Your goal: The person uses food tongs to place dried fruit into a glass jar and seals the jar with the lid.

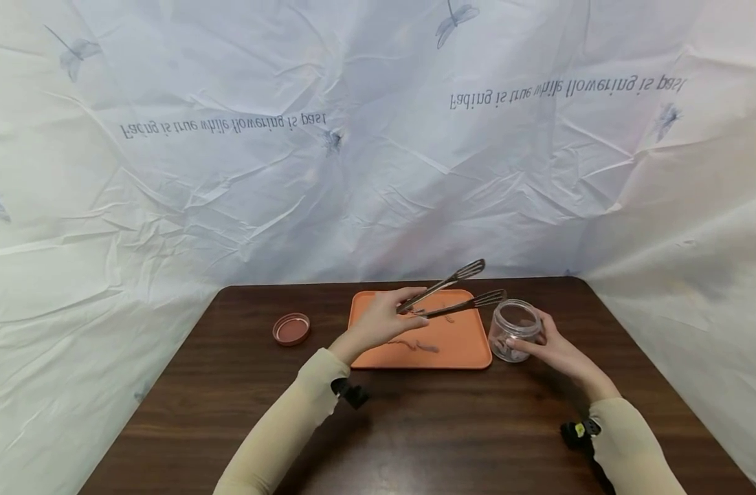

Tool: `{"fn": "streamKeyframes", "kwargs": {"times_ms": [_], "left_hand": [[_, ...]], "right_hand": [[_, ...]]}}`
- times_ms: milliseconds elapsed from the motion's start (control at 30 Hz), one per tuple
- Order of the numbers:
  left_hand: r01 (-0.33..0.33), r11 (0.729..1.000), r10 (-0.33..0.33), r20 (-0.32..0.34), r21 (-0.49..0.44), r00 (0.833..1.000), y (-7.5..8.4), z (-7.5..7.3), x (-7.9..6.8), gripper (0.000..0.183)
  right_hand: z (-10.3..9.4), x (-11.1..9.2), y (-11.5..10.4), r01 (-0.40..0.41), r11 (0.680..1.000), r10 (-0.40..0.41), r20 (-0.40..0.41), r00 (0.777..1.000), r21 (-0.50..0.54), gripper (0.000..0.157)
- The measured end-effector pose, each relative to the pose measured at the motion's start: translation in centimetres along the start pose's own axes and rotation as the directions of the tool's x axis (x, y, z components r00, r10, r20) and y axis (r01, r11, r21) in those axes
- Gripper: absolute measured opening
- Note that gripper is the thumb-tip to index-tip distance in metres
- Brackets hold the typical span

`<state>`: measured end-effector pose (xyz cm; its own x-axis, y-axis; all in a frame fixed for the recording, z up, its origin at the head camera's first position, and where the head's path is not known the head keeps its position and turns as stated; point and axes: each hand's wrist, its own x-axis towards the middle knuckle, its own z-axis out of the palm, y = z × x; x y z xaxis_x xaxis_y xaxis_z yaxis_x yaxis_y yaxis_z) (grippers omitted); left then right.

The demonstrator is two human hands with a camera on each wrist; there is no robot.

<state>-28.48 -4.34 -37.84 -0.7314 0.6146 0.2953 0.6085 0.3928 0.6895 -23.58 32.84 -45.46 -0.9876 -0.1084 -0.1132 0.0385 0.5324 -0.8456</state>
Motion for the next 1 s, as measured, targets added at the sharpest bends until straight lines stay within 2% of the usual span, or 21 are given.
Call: {"fn": "streamKeyframes", "kwargs": {"times_ms": [133, 333, 500, 733, 1000], "left_hand": [[0.027, 0.999, -0.024, -0.072, 0.046, 0.997, -0.9, -1.2, -1.8, 0.061], [0.047, 0.99, -0.031, -0.123, 0.135, 0.992, -2.2, -2.8, -4.3, 0.06], [0.093, 0.975, -0.066, -0.133, 0.203, 0.989, -3.1, -3.8, -6.3, 0.06], [0.177, 0.961, -0.149, -0.143, 0.211, 0.978, -4.1, -4.9, -8.8, 0.061], [0.186, 0.959, -0.164, -0.117, 0.216, 0.98, -5.3, -4.9, -10.3, 0.059]], "right_hand": [[0.1, -0.1, 0.0, 0.002, 1.0, -0.002, 0.001, 1.0, -0.002, 0.112], [0.0, -0.2, 0.0, 0.01, 1.0, -0.01, 0.002, 1.0, -0.006, 0.112], [-0.3, -0.2, -0.1, 0.016, 1.0, -0.016, 0.006, 1.0, -0.014, 0.111], [-0.3, -0.3, -0.4, 0.025, 0.999, -0.025, 0.0, 1.0, -0.019, 0.108], [-0.3, -0.4, -0.4, 0.023, 0.999, -0.023, 0.0, 1.0, -0.044, 0.108]]}}
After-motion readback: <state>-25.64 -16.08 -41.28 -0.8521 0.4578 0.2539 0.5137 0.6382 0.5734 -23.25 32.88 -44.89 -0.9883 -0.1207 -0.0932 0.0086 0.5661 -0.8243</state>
